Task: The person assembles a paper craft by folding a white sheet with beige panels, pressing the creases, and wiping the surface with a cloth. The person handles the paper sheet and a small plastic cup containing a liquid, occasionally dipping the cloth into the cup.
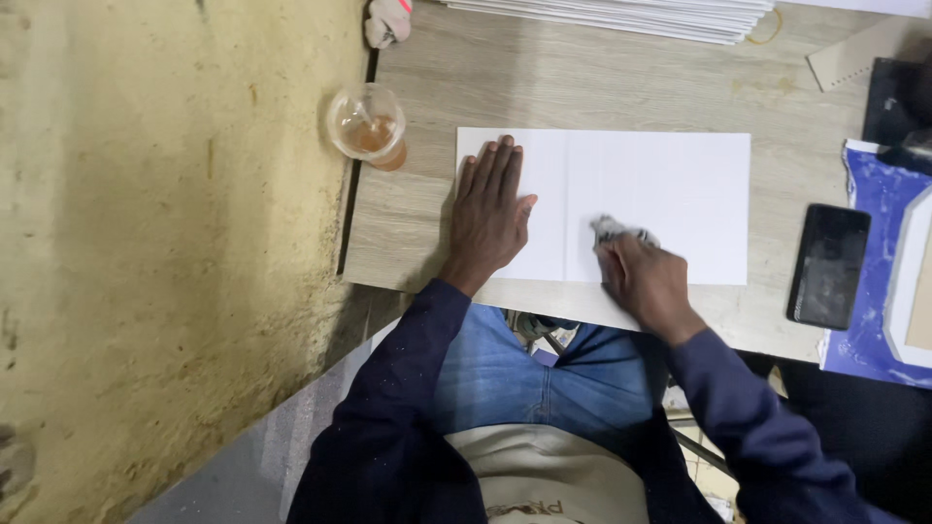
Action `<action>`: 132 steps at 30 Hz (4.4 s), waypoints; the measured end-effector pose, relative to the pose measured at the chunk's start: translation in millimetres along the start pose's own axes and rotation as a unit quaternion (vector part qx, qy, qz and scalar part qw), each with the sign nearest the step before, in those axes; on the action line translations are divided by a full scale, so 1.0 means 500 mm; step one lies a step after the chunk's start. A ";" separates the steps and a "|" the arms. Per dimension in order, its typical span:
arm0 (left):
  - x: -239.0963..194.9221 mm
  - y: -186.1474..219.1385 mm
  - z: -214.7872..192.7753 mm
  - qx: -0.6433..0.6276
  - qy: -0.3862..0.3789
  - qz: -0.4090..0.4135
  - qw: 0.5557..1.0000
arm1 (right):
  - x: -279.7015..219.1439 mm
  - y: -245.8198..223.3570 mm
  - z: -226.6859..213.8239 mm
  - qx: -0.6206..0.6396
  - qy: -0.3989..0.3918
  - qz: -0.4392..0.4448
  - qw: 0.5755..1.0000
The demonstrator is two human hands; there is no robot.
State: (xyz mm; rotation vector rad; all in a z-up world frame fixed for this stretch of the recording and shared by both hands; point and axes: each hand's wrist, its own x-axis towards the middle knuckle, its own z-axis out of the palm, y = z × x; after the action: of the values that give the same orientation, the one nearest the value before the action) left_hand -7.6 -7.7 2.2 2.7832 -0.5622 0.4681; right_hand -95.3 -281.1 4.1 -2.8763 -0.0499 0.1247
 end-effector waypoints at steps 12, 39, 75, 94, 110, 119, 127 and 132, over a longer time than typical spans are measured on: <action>0.014 -0.016 -0.018 -0.090 0.018 -0.031 0.995 | 0.082 0.135 -0.026 -0.062 0.148 -0.012 0.987; -0.011 -0.091 -0.009 -0.516 -0.038 -0.187 0.835 | 0.036 -0.344 0.085 0.168 -0.032 -0.409 0.897; -0.033 -0.041 -0.025 -0.089 0.000 0.006 0.996 | 0.074 0.191 -0.026 0.020 0.097 0.104 0.990; -0.027 -0.030 -0.041 -0.096 -0.046 -0.044 0.993 | 0.130 0.250 -0.057 -0.049 0.191 0.182 0.963; -0.253 0.032 -0.213 -0.416 -0.053 -0.115 0.900 | -0.012 -0.276 0.018 0.688 -0.114 0.009 0.717; -0.073 0.027 -0.223 -0.149 0.204 -0.152 0.955 | -0.105 -0.212 0.000 -0.009 0.061 -0.235 0.970; 0.245 0.087 -0.205 -0.468 -0.076 -0.339 0.812 | -0.247 -0.066 -0.101 0.276 0.155 -0.174 0.933; 0.480 0.135 -0.170 -0.698 -0.097 -0.372 0.604 | -0.325 0.135 -0.202 0.482 0.303 0.145 0.809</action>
State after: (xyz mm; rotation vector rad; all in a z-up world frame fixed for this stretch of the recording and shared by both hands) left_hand 152.1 -120.1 179.0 1.2382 0.2473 -0.3861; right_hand -246.4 -379.7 96.5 -1.7618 0.4429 -0.5568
